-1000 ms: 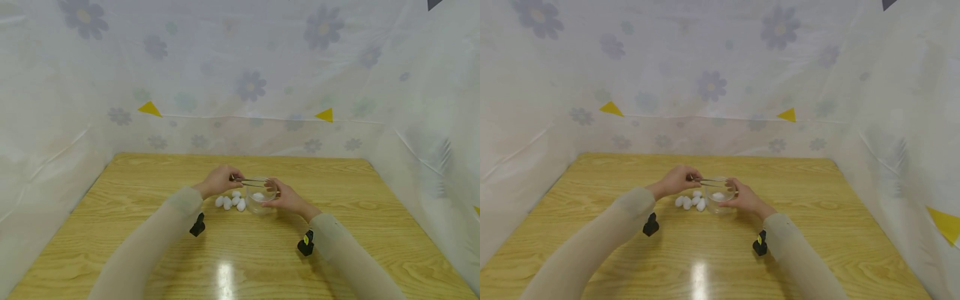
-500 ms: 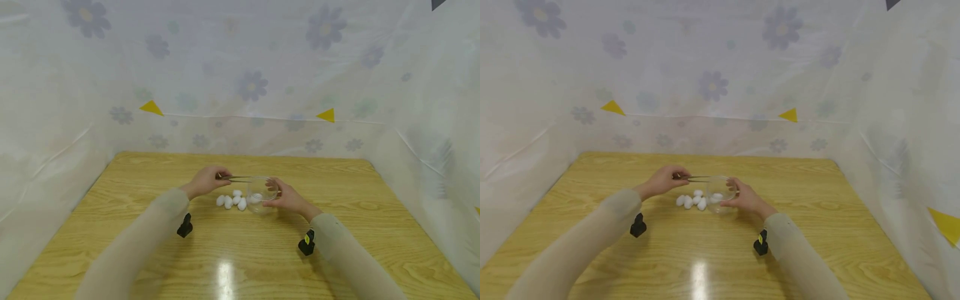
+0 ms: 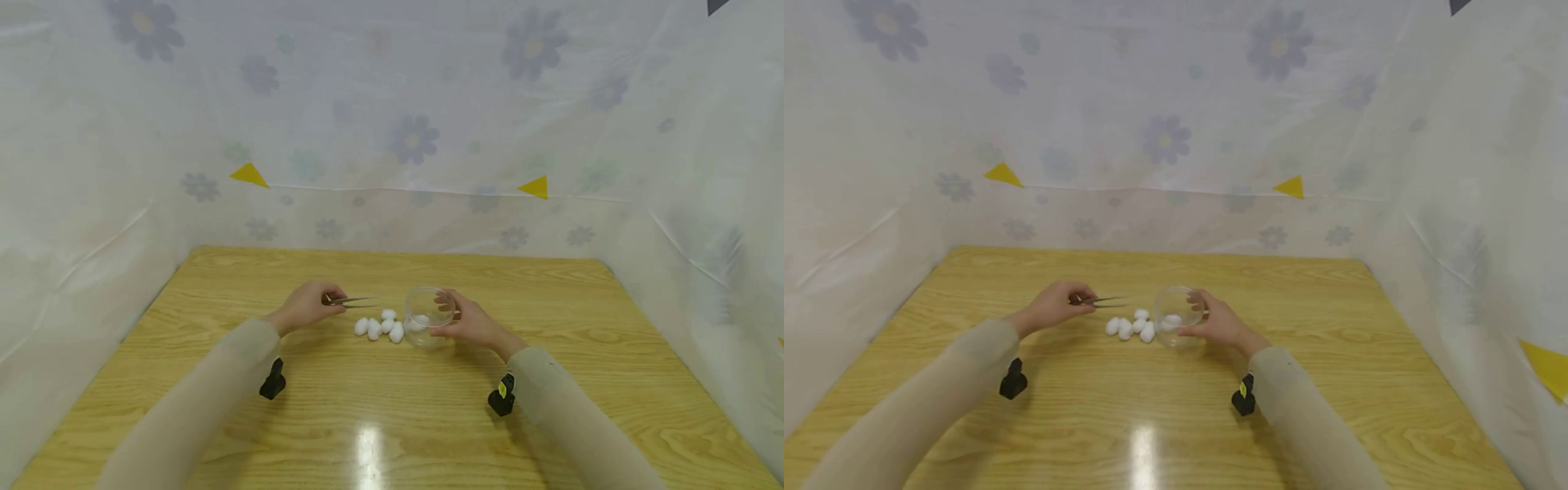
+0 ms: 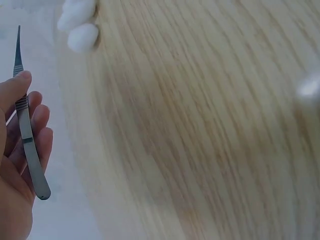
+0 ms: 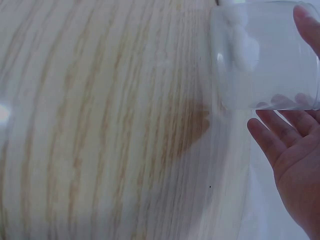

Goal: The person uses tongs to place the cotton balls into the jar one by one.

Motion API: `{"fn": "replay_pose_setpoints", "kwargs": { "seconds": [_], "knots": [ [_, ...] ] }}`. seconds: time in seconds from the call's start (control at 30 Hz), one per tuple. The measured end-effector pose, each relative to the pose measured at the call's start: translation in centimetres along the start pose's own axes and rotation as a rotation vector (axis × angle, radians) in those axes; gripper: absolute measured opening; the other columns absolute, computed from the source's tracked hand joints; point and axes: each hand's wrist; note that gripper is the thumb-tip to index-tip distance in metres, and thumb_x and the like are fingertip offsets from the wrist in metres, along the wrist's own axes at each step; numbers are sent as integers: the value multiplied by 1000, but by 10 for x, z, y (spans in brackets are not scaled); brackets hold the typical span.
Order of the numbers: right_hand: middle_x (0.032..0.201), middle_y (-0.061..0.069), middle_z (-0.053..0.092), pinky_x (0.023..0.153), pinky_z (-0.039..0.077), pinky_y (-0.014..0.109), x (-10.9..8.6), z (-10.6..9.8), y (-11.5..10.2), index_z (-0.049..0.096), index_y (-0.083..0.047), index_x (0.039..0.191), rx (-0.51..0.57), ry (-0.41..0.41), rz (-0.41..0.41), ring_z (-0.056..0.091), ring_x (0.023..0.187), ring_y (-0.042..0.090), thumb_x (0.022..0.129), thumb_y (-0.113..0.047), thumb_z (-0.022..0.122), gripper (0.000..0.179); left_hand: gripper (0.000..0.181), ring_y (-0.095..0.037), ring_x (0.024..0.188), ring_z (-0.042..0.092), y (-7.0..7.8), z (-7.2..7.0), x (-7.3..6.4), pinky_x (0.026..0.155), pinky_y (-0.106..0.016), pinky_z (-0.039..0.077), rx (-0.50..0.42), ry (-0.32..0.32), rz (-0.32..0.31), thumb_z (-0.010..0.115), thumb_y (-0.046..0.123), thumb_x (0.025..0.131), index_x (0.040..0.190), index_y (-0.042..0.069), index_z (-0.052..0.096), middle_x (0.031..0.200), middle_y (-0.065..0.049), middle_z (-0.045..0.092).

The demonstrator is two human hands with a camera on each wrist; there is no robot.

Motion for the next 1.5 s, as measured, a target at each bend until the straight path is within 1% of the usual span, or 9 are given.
{"fn": "replay_pose_setpoints", "kwargs": {
  "seconds": [0.1, 0.2, 0.37, 0.47, 0.67, 0.93, 1.07, 1.17, 1.5],
  "knots": [
    [143, 19, 40, 101, 40, 50, 1, 0, 2, 26, -6, 146, -1, -1, -3, 45, 126, 36, 80, -33, 75, 87, 13, -12, 71, 60, -5, 0, -4, 63, -28, 47, -9, -5, -1, 66, 17, 88, 98, 10, 69, 89, -3, 67],
    [143, 19, 40, 101, 40, 51, 1, 0, 3, 26, -6, 146, 5, -3, -3, 44, 126, 36, 79, -34, 75, 88, 11, -13, 72, 61, -9, 0, -8, 63, -28, 47, 4, -13, -1, 66, 16, 88, 97, 10, 69, 88, -4, 67],
    [143, 20, 40, 101, 39, 51, 0, -1, 3, 25, -6, 146, 9, -7, -9, 44, 126, 37, 79, -34, 75, 88, 12, -11, 74, 60, -16, 2, -14, 65, -29, 48, 31, -23, -34, 65, 17, 88, 98, 11, 69, 89, -3, 67],
    [143, 20, 40, 101, 39, 51, 0, -1, 3, 25, -6, 146, 10, -8, -12, 44, 126, 37, 80, -33, 75, 88, 12, -10, 72, 59, -21, 3, -17, 65, -29, 47, 36, -21, -39, 66, 18, 88, 98, 11, 69, 88, -2, 67],
    [143, 21, 39, 100, 40, 50, 1, -1, 2, 25, -6, 146, 11, -11, -11, 44, 126, 37, 80, -32, 75, 86, 14, -10, 70, 57, -26, 4, -18, 62, -28, 45, 34, -36, -61, 66, 20, 88, 99, 12, 69, 86, -1, 66],
    [143, 21, 39, 100, 40, 50, 2, 0, 3, 25, -6, 146, 4, -12, -10, 44, 126, 37, 80, -31, 74, 86, 15, -10, 74, 56, -30, 10, -20, 64, -28, 46, 42, -66, -88, 66, 21, 88, 100, 13, 69, 88, 0, 65],
    [143, 21, 40, 100, 40, 50, 1, -1, 2, 26, -6, 146, 5, -14, -6, 44, 126, 36, 80, -32, 74, 86, 15, -10, 76, 58, -30, 12, -19, 66, -30, 48, 60, -85, -69, 67, 21, 87, 99, 11, 69, 88, 0, 66],
    [143, 21, 39, 100, 40, 50, 1, -1, 1, 25, -6, 146, 7, -14, -6, 44, 126, 36, 80, -33, 74, 87, 15, -10, 78, 60, -30, 14, -19, 69, -30, 49, 96, -91, -53, 68, 20, 86, 97, 11, 69, 88, 0, 67],
    [143, 20, 40, 99, 41, 50, 0, -1, 1, 27, -6, 146, -3, -11, -14, 45, 125, 36, 80, -34, 74, 86, 9, -11, 77, 61, -27, 13, -19, 71, -31, 51, 161, -90, -10, 69, 15, 84, 92, 10, 70, 85, 0, 67]
  ]
}}
Point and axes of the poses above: each hand's wrist, its own x-axis towards the middle knuckle, its own z-axis out of the palm, y = z × x
